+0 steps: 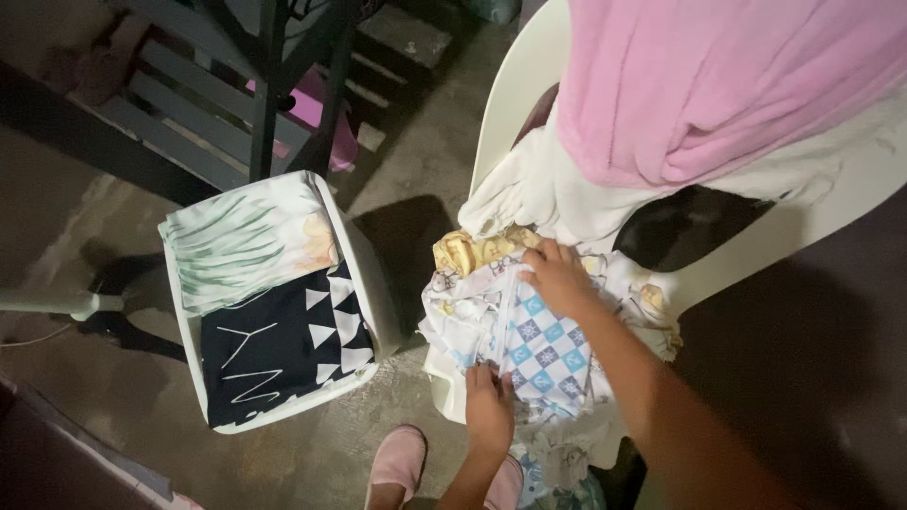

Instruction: The person folds several pieces of patterned bedding and towels by hand, smoothing and aligning edges, then stacks them neatly on a white plastic chair. The items include a green-leaf patterned sheet, a blue-checkered towel, and a Hello Kitty patterned sheet.

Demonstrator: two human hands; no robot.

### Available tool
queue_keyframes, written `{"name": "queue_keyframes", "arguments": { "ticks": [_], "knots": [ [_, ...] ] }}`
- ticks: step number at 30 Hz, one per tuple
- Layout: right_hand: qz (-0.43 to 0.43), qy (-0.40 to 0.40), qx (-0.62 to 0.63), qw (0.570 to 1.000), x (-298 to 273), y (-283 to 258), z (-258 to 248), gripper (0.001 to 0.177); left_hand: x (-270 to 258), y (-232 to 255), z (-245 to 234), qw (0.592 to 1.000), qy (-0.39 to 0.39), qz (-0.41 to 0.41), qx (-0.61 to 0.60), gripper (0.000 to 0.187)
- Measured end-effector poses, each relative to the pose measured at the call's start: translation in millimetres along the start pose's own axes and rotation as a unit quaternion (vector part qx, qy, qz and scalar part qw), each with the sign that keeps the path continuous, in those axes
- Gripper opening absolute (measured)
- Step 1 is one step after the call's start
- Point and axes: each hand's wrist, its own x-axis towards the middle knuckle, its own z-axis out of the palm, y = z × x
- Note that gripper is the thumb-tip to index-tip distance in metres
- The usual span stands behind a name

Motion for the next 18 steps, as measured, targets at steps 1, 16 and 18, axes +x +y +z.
{"name": "queue_keyframes", "arguments": {
  "ticks": [1,16,18],
  "knots": [
    [0.013,-0.002,-0.032,0.999,-6.4,-7.8,0.1,0.036,0.4,-4.5,2.0,1.000,0.007,0.004,-0.005,0.017],
    [0.337,0.316,0.159,0.873,-137.6,-28.1,1.5,0.048,40.9,84.0,-7.0,0.922,-0.054,0.374,0.081,0.044],
    [0.393,0.282,0.193,0.853,-159.7,-46.3,40.3,0.046,68.9,89.1,17.5,0.874,-0.179,0.424,0.154,0.055]
  ]
}}
